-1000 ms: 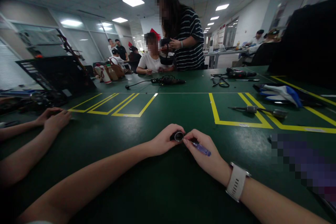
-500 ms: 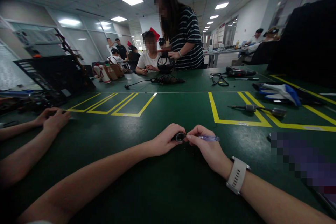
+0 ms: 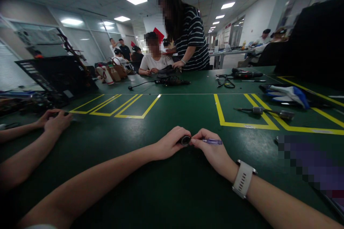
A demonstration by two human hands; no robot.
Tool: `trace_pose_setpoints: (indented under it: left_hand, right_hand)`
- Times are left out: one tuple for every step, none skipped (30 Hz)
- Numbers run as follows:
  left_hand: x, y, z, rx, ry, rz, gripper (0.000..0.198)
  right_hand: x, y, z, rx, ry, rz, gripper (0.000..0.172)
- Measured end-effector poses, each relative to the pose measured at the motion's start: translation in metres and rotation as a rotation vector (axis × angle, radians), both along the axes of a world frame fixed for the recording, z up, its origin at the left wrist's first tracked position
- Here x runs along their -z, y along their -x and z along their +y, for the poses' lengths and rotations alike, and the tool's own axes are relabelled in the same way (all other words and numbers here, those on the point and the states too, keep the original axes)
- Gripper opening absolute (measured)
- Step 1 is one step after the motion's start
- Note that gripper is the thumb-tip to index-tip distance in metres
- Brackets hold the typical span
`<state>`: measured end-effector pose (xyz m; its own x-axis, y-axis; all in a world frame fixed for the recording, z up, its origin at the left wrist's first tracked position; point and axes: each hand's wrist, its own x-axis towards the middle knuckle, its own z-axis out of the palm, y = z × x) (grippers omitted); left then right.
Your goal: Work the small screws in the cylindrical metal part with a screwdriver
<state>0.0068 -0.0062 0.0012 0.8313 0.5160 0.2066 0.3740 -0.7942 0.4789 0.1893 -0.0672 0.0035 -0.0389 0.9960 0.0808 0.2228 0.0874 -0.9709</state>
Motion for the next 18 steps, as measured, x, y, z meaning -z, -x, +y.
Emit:
trace_pose_setpoints:
  left_hand:
    - [0.0001, 0.0001, 0.0001, -0.001, 0.004, 0.000, 0.018]
    - [0.0001, 0.0001, 0.0001, -0.002, 0.008, 0.003, 0.019]
    - [0.0000, 0.0001, 0.0000, -0.003, 0.012, 0.005, 0.019]
    - [-0.0001, 0.0002, -0.0002, -0.003, 0.016, 0.007, 0.020]
    - [-0.0003, 0.0001, -0.0004, -0.004, 0.019, 0.008, 0.021]
    - [-0.0004, 0.0001, -0.0006, -0.006, 0.021, 0.008, 0.022]
    - [-0.0005, 0.0000, -0.0007, -0.008, 0.020, 0.006, 0.022]
    - [-0.0006, -0.0001, -0.0009, -0.010, 0.018, 0.005, 0.022]
    - [-0.0007, -0.0002, -0.0010, -0.012, 0.017, 0.006, 0.021]
    - [-0.0007, -0.0003, -0.0010, -0.015, 0.016, 0.007, 0.020]
    - [-0.0007, -0.0004, -0.0010, -0.018, 0.016, 0.007, 0.019]
    - [-0.0007, -0.0005, -0.0010, -0.022, 0.017, 0.006, 0.018]
    - [-0.0007, -0.0005, -0.0010, -0.027, 0.017, 0.003, 0.018]
    - [-0.0006, -0.0006, -0.0010, -0.031, 0.017, -0.001, 0.018]
    - [-0.0006, -0.0006, -0.0011, -0.031, 0.017, -0.004, 0.018]
    - [-0.0005, -0.0006, -0.0011, -0.030, 0.018, -0.004, 0.018]
    - [-0.0005, -0.0006, -0.0012, -0.029, 0.019, -0.002, 0.018]
    - [-0.0005, -0.0004, -0.0012, -0.030, 0.020, 0.000, 0.018]
  right_hand:
    - [0.0012, -0.0006, 0.0010, 0.002, 0.005, 0.034, 0.013]
    - [0.0023, -0.0009, 0.0019, 0.004, 0.009, 0.067, 0.013]
    - [0.0033, -0.0010, 0.0027, 0.004, 0.017, 0.098, 0.013]
    - [0.0038, -0.0009, 0.0031, 0.004, 0.029, 0.128, 0.013]
    - [0.0038, -0.0006, 0.0033, 0.002, 0.042, 0.155, 0.013]
    - [0.0034, -0.0003, 0.0031, 0.000, 0.053, 0.173, 0.013]
    - [0.0026, 0.0002, 0.0025, 0.001, 0.056, 0.175, 0.013]
    - [0.0015, 0.0006, 0.0017, 0.001, 0.049, 0.157, 0.013]
    - [0.0005, 0.0011, 0.0006, 0.001, 0.032, 0.118, 0.013]
    - [-0.0004, 0.0016, -0.0005, 0.002, 0.004, 0.065, 0.013]
    - [-0.0010, 0.0021, -0.0016, 0.000, -0.028, 0.005, 0.013]
    - [-0.0013, 0.0026, -0.0025, -0.001, -0.061, -0.050, 0.013]
    - [-0.0014, 0.0030, -0.0032, -0.002, -0.088, -0.091, 0.012]
    - [-0.0013, 0.0032, -0.0035, -0.002, -0.108, -0.118, 0.012]
    - [-0.0011, 0.0033, -0.0036, 0.001, -0.118, -0.133, 0.012]
    - [-0.0010, 0.0031, -0.0034, 0.004, -0.115, -0.137, 0.012]
    - [-0.0009, 0.0027, -0.0030, 0.006, -0.101, -0.131, 0.012]
    - [-0.0009, 0.0021, -0.0024, 0.009, -0.080, -0.113, 0.012]
